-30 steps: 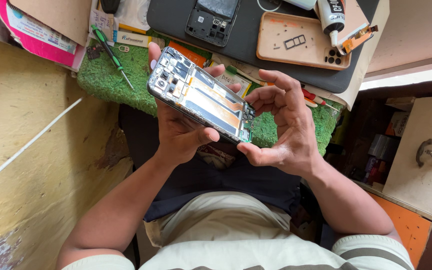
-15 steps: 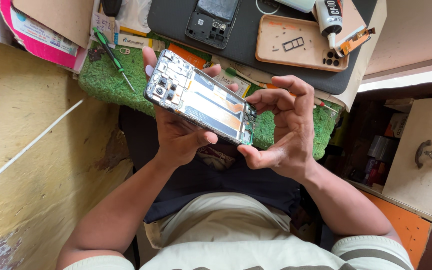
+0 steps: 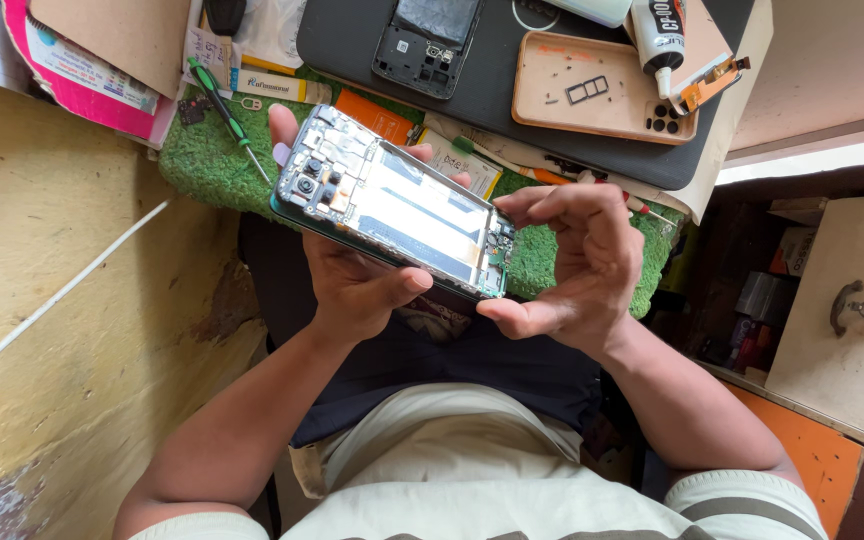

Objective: The person disassembles a smartphone, prying open the frame and lifting out the battery, then applies adhesive from a glue tube onto the empty phone frame. They hold and turn the phone throughout, working over a cluttered repair bench with screwdrivers and spare parts.

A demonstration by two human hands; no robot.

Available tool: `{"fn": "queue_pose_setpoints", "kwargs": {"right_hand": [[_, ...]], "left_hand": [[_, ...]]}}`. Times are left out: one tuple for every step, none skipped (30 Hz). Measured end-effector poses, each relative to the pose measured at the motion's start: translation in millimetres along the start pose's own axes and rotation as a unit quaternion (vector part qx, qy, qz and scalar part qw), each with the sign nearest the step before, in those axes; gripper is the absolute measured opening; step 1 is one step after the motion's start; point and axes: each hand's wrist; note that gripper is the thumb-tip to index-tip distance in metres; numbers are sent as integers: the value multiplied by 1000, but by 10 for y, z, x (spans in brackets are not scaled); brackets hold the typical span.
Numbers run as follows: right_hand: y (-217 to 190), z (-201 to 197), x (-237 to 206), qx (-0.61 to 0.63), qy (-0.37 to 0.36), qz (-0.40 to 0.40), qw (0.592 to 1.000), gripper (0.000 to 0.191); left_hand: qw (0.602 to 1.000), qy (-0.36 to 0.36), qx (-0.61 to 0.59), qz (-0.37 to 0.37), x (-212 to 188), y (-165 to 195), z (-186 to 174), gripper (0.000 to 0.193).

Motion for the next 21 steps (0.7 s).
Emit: {"fn": "queue_pose_setpoints", "kwargs": {"right_hand": [[-12, -9, 12, -28, 4, -17, 999, 77], [-27, -22, 27, -57, 7, -35, 998, 74], [-38, -32, 48, -85, 11, -53, 995, 71], [-47, -34, 70, -93, 14, -63, 994, 70], [-57, -32, 85, -101, 18, -71, 992, 70], [-68, -30, 97, -109, 21, -79, 991, 70], [-83, -30, 106, -125, 26, -80, 989, 69], [-100, -30, 106, -140, 31, -80, 986, 69], [-112, -29, 111, -155, 35, -79, 984, 69], [-119, -26, 117, -158, 35, -80, 984, 69], [-129, -28, 120, -160, 35, -81, 983, 69], [-136, -26, 118, -163, 35, -81, 983, 69], [-142, -29, 116, -166, 32, -80, 982, 69], [-148, -33, 112, -169, 30, -80, 982, 69], [-151, -32, 102, -173, 27, -79, 981, 70], [-151, -27, 93, -139, 13, -64, 988, 71], [-149, -22, 84, -104, -1, -50, 993, 72], [-145, -21, 77, -69, -15, -35, 997, 74], [-144, -20, 65, -70, -21, -26, 997, 78], [-144, -26, 51, -70, -27, -16, 997, 82], [-139, -31, 44, -71, -32, -8, 997, 86]], "left_hand": [[1000, 5, -1, 0, -7, 7, 9, 108], [1000, -1, -5, 16, -14, 12, 20, 110], [999, -7, -9, 32, -24, 14, 29, 111], [999, -12, -11, 38, -31, 18, 31, 111], [999, -16, -12, 44, -39, 21, 31, 110], [999, -18, -11, 39, -44, 26, 24, 107], [999, -17, -7, 35, -46, 25, 16, 106], [999, -16, -3, 31, -48, 27, 8, 105], [1000, -10, 4, 26, -51, 25, 0, 107], [1000, -12, 6, 24, -57, 31, -10, 106], [1000, -14, 9, 22, -60, 36, -17, 106], [1000, -22, 6, 21, -74, 50, -26, 104], [999, -28, 7, 22, -78, 53, -31, 103], [999, -33, 7, 22, -82, 59, -35, 102], [999, -35, 12, 23, -89, 59, -36, 101], [999, -35, 11, 23, -93, 61, -36, 101], [999, -36, 10, 23, -98, 64, -34, 102], [999, -36, 3, 22, -98, 63, -32, 104], [999, -36, 4, 19, -98, 65, -29, 104], [999, -37, 5, 16, -99, 67, -26, 105], [999, -39, 13, 12, -95, 70, -26, 103]]}}
Point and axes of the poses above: each hand's wrist, its own x-axis towards the middle knuckle, its own z-axis out of the palm, y = z × x, and after that the axes turned 12 degrees about z, right-handed
